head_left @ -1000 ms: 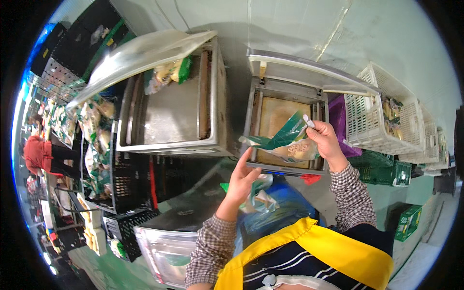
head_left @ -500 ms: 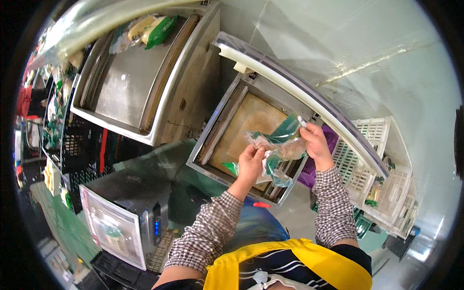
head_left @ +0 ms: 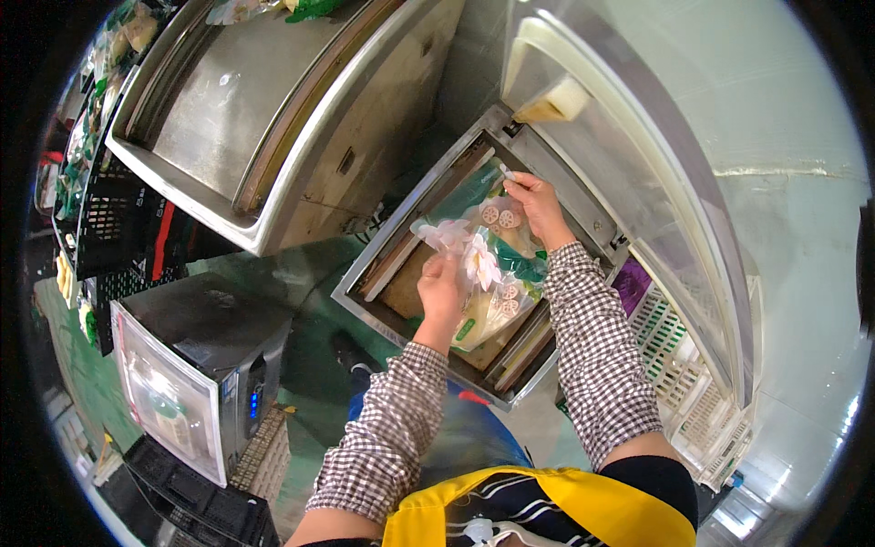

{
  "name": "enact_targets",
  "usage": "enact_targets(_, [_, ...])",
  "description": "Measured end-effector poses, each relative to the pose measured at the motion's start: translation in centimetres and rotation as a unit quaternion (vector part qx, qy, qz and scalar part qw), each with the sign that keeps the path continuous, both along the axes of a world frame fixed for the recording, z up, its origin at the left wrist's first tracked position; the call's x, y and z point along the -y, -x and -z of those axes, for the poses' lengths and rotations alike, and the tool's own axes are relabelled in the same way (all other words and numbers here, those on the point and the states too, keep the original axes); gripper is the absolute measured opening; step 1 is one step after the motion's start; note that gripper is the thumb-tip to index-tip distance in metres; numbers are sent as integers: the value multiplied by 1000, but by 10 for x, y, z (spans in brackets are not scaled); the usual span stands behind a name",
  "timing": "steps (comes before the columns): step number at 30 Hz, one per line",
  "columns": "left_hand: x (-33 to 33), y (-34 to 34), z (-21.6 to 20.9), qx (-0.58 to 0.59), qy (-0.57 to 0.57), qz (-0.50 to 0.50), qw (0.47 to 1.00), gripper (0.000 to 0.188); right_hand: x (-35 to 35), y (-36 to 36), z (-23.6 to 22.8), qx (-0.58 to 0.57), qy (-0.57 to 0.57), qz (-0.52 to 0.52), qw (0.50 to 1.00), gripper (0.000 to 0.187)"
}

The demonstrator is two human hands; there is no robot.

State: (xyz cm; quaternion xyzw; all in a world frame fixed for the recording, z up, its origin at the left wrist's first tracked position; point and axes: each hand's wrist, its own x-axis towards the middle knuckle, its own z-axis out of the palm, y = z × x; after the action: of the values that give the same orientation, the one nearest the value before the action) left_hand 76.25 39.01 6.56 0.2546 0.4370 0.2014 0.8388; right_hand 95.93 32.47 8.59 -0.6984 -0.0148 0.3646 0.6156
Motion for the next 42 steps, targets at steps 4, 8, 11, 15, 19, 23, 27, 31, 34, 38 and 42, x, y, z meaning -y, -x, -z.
enact_targets(4, [-10, 4, 3, 99, 123, -34, 987, 13, -8, -8, 11, -7, 6, 16, 1000, 24])
enact_targets(8, [-7, 3, 0, 46, 163, -72, 983, 14, -22, -3, 18, -24, 20, 45, 998, 22])
enact_targets(11, [-6, 0, 0, -3, 196, -93, 976, 13, -34, -1, 27, 29, 56, 70, 996, 19])
enact_targets(15, [-6, -3, 3, -18, 186, -111, 976, 9, -44, 0, 28, 90, 18, 103, 990, 18])
enact_targets(19, [-14, -7, -3, 6, 159, -126, 979, 13, -45, -4, 31, 195, 74, 50, 977, 18])
enact_targets(23, [-12, -6, 5, 50, 219, -138, 965, 22, -47, -4, 41, 280, 99, 71, 952, 20])
enact_targets(27, [-11, -8, -3, 81, 195, -114, 971, 25, -42, -9, 50, 282, 111, 119, 945, 21])
enact_targets(31, [-14, -9, -8, 56, 199, -113, 972, 18, -52, 0, 21, 349, 202, 44, 914, 18])
enact_targets(34, [-15, -5, -3, 48, 192, -98, 975, 18, -59, 5, -5, 507, 251, -52, 823, 20])
enact_targets(38, [-14, -3, 4, 36, 188, -70, 979, 22, -61, 19, -18, 669, 196, -245, 674, 27])
enact_targets(42, [-15, -5, 1, 30, 198, -70, 977, 19, -46, 14, -6, 667, 220, -261, 662, 32])
